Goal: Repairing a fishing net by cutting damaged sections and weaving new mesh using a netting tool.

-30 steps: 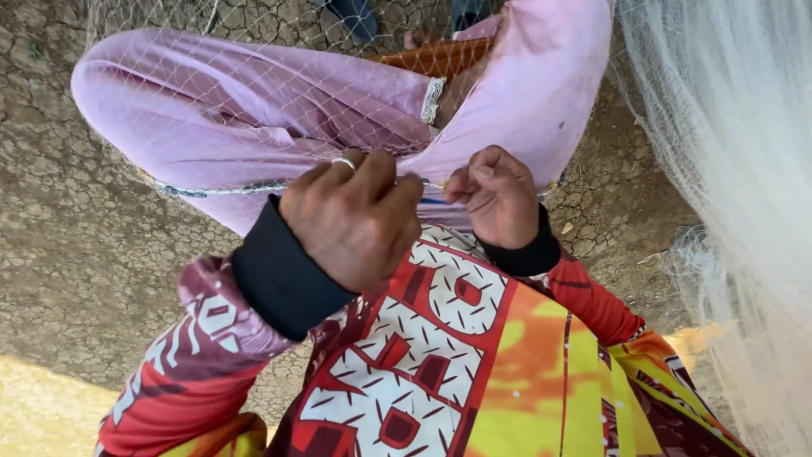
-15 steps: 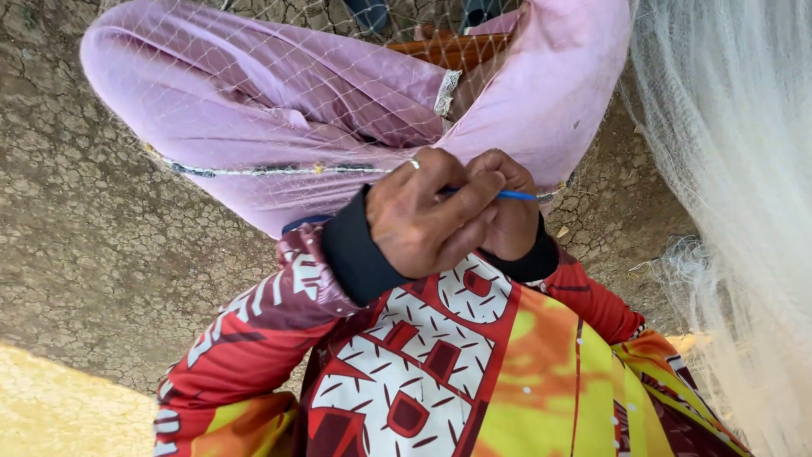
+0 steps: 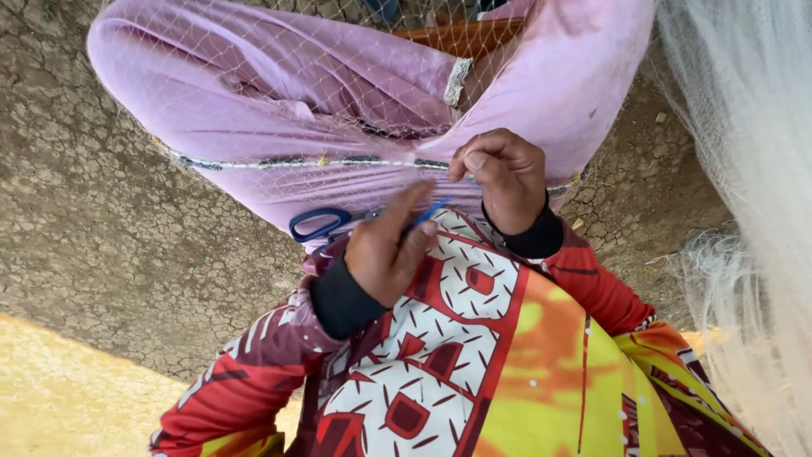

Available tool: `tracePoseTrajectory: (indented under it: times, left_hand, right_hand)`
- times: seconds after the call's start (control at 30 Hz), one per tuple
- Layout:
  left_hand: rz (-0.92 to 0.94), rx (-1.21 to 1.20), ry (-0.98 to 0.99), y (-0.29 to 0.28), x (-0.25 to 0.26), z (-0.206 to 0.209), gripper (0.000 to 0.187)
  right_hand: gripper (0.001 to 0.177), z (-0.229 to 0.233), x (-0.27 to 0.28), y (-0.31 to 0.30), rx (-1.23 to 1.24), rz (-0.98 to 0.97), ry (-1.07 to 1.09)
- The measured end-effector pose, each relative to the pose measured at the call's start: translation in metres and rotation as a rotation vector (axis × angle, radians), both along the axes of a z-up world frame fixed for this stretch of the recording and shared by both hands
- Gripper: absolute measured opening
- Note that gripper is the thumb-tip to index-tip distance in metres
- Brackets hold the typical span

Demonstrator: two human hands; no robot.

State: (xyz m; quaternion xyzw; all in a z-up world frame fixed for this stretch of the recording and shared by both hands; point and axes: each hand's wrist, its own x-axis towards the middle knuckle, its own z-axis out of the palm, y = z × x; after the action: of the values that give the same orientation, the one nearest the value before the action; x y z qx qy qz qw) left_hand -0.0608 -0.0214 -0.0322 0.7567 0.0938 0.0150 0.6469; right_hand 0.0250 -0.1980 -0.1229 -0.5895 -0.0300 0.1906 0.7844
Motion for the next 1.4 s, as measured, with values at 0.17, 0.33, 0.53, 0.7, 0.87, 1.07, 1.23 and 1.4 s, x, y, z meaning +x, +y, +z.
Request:
tracePoseTrajectory:
  times: [0.17,0.33,0.53,0.7,0.87,1.07,1.23,1.4]
  left_hand:
    - [-0.311,0.444,-0.098,0.009,-0.008,-0.009,0.026]
    - [-0.540,0.490,-0.177,0.014,-0.005,-0.011,0.024]
    - [-0.641,0.490,-0.159,0.012,-0.015,-0.023,0.030]
    - [-0.541,0.281,-0.204,0.005,-0.003,0.001,0.029]
    - [-0.528,0.188,-0.214,0.004,0.018,0.016,0.031]
    - [-0.612,0.240,-0.266,0.008,0.021,0.013,0.026]
    - [-0.598,0.197,-0.247,0.011,0.027,0.023,0.025]
    - [-0.517,0.445,-0.314,0.034,0.068,0.047,0.028]
  right_hand:
    - [0.016,0.013,-0.007,0.002,-0.108,0.113,-0.075]
    - [0.023,0.024,-0.007,0.006,0.018,0.090,-0.033]
    - [0.019,0.000,-0.012,-0.011,0.125,0.050,0.012]
    - [0.017,-0.012,-0.020,-0.022,0.246,0.059,0.128]
    - [0.024,-0.017,-0.032,-0.026,0.319,0.062,0.081]
    - [0.024,-0.007,-0.030,-0.023,0.316,0.052,0.065]
    - [0.046,0.002,-0.035,-0.018,-0.023,-0.040,-0.208]
    - [0.027,0.028,-0.012,-0.010,-0.037,0.007,-0.096]
